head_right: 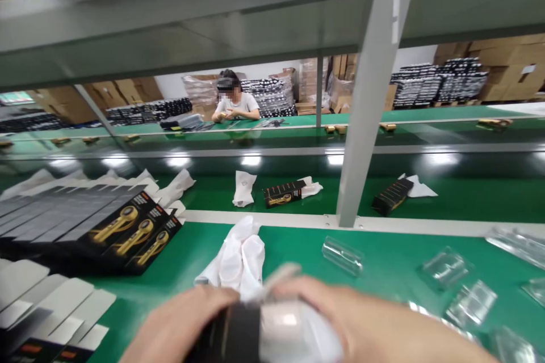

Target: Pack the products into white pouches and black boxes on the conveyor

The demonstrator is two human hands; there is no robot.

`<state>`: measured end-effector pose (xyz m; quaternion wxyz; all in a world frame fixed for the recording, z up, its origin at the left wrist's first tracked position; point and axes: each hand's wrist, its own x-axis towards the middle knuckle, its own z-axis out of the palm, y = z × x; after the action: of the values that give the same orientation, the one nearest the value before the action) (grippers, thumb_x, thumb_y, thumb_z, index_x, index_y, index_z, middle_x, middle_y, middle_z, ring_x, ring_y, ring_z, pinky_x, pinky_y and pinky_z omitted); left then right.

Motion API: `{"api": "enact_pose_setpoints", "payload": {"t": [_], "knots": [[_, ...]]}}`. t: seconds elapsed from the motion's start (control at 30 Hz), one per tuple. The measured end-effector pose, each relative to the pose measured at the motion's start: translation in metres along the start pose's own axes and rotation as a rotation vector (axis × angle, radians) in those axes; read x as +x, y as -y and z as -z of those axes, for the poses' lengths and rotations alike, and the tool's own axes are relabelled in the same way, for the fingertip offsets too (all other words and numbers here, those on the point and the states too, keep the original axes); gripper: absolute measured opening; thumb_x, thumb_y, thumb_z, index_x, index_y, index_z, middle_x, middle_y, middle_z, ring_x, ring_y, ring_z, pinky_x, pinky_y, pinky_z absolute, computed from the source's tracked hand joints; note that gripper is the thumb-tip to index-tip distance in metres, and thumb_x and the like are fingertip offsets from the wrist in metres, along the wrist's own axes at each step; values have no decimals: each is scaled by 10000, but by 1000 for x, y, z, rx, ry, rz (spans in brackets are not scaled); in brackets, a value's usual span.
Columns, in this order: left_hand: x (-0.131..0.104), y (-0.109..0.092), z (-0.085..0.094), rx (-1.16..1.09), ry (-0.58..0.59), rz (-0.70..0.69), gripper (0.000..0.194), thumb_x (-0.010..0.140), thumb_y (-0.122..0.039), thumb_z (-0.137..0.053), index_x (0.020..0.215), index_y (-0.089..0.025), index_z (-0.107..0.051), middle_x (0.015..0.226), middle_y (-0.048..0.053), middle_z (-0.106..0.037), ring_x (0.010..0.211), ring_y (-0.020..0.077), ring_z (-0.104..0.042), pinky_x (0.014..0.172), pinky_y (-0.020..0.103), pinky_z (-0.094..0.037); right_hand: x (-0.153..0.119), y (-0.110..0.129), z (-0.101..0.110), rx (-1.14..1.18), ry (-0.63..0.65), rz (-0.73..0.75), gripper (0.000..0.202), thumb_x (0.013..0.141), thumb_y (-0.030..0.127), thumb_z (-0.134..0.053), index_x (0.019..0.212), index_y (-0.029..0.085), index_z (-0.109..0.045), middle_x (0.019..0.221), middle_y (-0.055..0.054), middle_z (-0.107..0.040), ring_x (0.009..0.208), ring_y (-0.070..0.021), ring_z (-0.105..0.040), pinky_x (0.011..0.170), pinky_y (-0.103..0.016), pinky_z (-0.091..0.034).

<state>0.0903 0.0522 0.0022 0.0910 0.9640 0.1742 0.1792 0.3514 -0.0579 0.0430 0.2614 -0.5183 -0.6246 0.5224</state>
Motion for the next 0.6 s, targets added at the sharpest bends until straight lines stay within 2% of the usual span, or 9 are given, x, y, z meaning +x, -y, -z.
{"api": "enact_pose_setpoints", "payload": {"t": [0.03, 0.07, 0.1, 0.13, 0.23, 0.33, 0.4, 0.47, 0.6], "knots": [[5, 17, 8, 8, -55, 108, 395, 810, -497, -549, 1123, -263, -488, 1004, 17, -676, 863, 196, -650, 744, 260, -506, 18, 6, 17, -55, -14, 33, 656, 780, 487, -609, 1358, 280, -377, 1178, -33, -614, 985, -208, -609, 847, -287, -454], [10, 38, 14, 28, -114, 248, 437, 792, -508, -562, 1147, -265, -485, 1072, 26, -664, 933, 210, -641, 782, 267, -500, 42, 9, 32, -178, -107, 28, 578, 869, 508, -484, 1379, 269, -354, 1089, -37, -648, 905, -189, -634, 792, -288, -481], [15, 60, 19, 55, -167, 396, 456, 797, -514, -544, 1168, -256, -485, 1121, 38, -651, 987, 225, -628, 813, 279, -493, 71, 9, 43, -364, -288, -14, 489, 944, 488, -333, 1375, 260, -366, 1054, -50, -654, 882, -176, -638, 766, -292, -496], [22, 83, 23, 80, -212, 538, 481, 808, -525, -511, 1189, -234, -483, 1157, 60, -638, 1032, 244, -613, 841, 297, -485, 103, 8, 49, -455, -402, -29, 456, 955, 439, -353, 1365, 242, -381, 1134, -86, -618, 963, -199, -611, 800, -328, -490], [44, 147, 22, 114, -285, 803, 606, 816, -569, -439, 1235, -132, -461, 1198, 145, -609, 1092, 301, -579, 895, 365, -457, 200, -4, 47, -626, -497, -18, 404, 895, 344, -555, 1265, 200, -481, 1257, -88, -529, 1091, -251, -542, 911, -490, -434], [64, 193, 8, 130, -255, 856, 623, 831, -560, -419, 1227, -81, -459, 1169, 195, -613, 1063, 326, -593, 865, 403, -465, 267, -12, 29, -706, -506, 12, 284, 911, 322, -540, 1172, 211, -552, 1250, -72, -537, 1062, -219, -555, 898, -457, -455], [74, 212, -3, 124, -206, 866, 593, 848, -556, -412, 1211, -91, -471, 1130, 185, -630, 1029, 318, -610, 830, 404, -479, 286, -17, 22, -713, -519, 26, 232, 938, 293, -495, 1137, 202, -573, 1222, -67, -558, 1052, -209, -560, 889, -443, -454], [82, 226, -11, 107, -148, 849, 541, 869, -537, -420, 1202, -115, -480, 1086, 147, -643, 981, 279, -625, 811, 404, -486, 289, -23, 27, -687, -549, 36, 211, 937, 287, -497, 1107, 197, -586, 1192, -62, -575, 1032, -204, -569, 875, -433, -463], [102, 242, -21, 51, -34, 785, 435, 882, -446, -502, 1210, -160, -497, 1101, 90, -613, 950, 223, -607, 847, 451, -469, 262, -33, 64, -532, -667, 32, 257, 916, 338, -530, 1124, 194, -573, 1136, -52, -594, 934, -189, -606, 796, -378, -514]]}}
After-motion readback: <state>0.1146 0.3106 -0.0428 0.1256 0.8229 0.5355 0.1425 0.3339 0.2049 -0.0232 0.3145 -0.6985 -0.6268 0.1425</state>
